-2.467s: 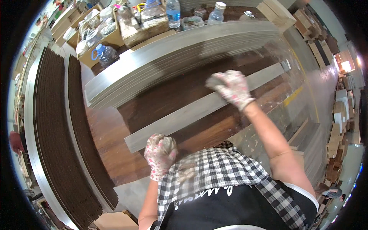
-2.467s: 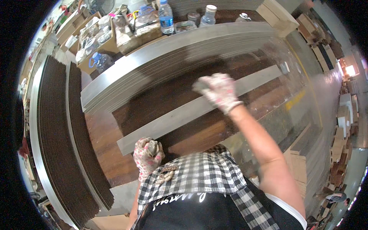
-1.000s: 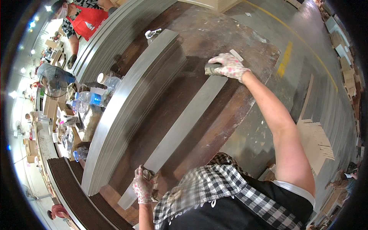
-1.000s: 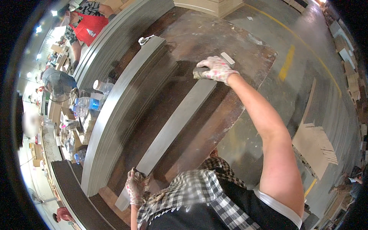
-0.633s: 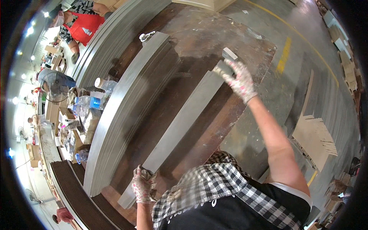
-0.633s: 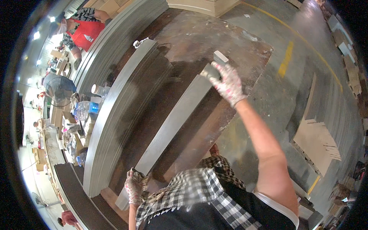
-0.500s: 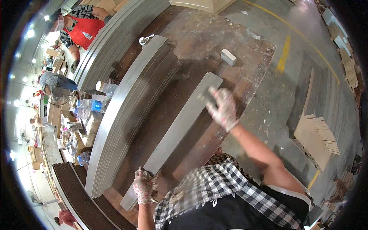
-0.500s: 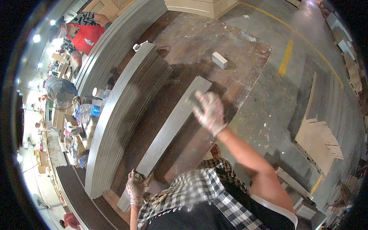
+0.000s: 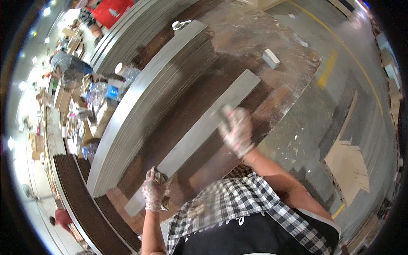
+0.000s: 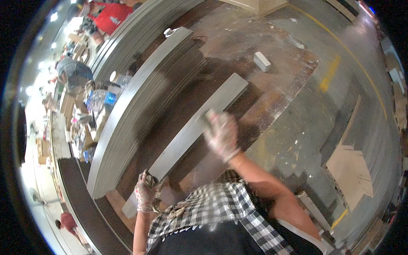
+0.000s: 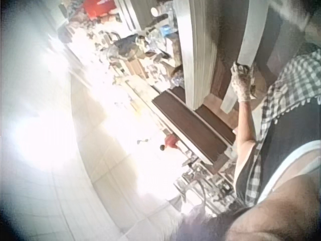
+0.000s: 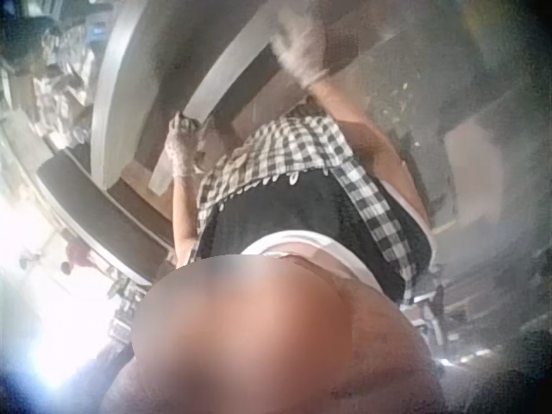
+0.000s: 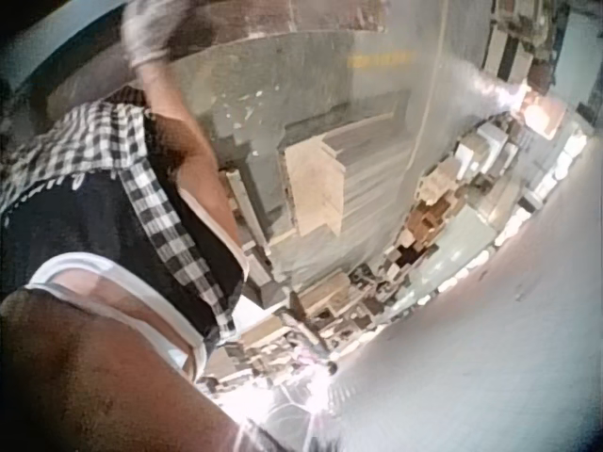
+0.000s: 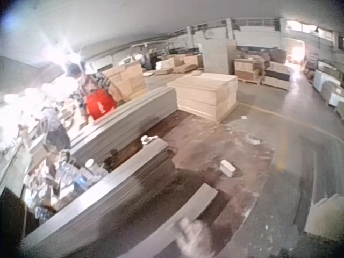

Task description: The person sands the surfaces and edges of a wooden plank using a sanding block by hand, wiping the wood with a cloth between sanding passes.

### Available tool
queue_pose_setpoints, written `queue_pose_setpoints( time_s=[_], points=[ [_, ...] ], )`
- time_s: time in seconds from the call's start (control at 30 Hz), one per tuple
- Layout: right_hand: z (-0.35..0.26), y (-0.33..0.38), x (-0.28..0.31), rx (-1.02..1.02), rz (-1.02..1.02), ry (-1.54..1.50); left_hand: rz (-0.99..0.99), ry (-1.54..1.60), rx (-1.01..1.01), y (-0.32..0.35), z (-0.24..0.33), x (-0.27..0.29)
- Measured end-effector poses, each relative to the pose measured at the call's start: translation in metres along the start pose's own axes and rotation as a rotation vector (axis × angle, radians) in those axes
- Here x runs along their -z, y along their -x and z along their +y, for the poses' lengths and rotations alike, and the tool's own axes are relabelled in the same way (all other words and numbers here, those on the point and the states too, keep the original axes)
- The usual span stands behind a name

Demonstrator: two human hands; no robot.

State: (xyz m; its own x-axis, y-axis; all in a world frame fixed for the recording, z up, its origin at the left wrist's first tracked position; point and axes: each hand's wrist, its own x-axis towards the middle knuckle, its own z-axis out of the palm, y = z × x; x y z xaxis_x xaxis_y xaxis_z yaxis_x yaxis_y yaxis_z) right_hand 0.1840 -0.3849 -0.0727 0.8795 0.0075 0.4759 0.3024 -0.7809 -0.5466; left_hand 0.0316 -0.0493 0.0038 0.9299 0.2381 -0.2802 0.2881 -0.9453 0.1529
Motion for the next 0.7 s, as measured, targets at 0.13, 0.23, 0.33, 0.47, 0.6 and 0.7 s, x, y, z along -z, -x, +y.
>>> queue_pose_setpoints(
  time_s=[0.13, 0.23, 0.33, 0.47, 0.6, 0.7],
  points=[
    [-0.045, 0.047, -0.025, 0.343, -0.263, -0.425, -0.007, -0.014, 0.018, 0.003, -0.003, 0.001],
    [-0.020, 0.002, 0.003, 0.094, -0.075, -0.059, -0.022, -0.028, 0.010, 0.003, -0.006, 0.002],
    [0.002, -0.009, -0.001, 0.080, 0.067, 0.074, -0.022, -0.047, 0.013, 0.000, 0.000, 0.005],
    [-0.105, 0.074, -0.035, 0.293, -0.337, -0.296, -0.031, -0.035, -0.029, 0.003, -0.006, 0.009],
    [-0.125, 0.063, -0.032, 0.407, -0.232, -0.329, 0.095, 0.235, -0.099, 0.024, -0.047, 0.004],
    [-0.093, 0.037, -0.027, 0.048, 0.001, -0.034, 0.209, 1.719, 0.497, 0.055, -0.148, 0.007]
  ],
)
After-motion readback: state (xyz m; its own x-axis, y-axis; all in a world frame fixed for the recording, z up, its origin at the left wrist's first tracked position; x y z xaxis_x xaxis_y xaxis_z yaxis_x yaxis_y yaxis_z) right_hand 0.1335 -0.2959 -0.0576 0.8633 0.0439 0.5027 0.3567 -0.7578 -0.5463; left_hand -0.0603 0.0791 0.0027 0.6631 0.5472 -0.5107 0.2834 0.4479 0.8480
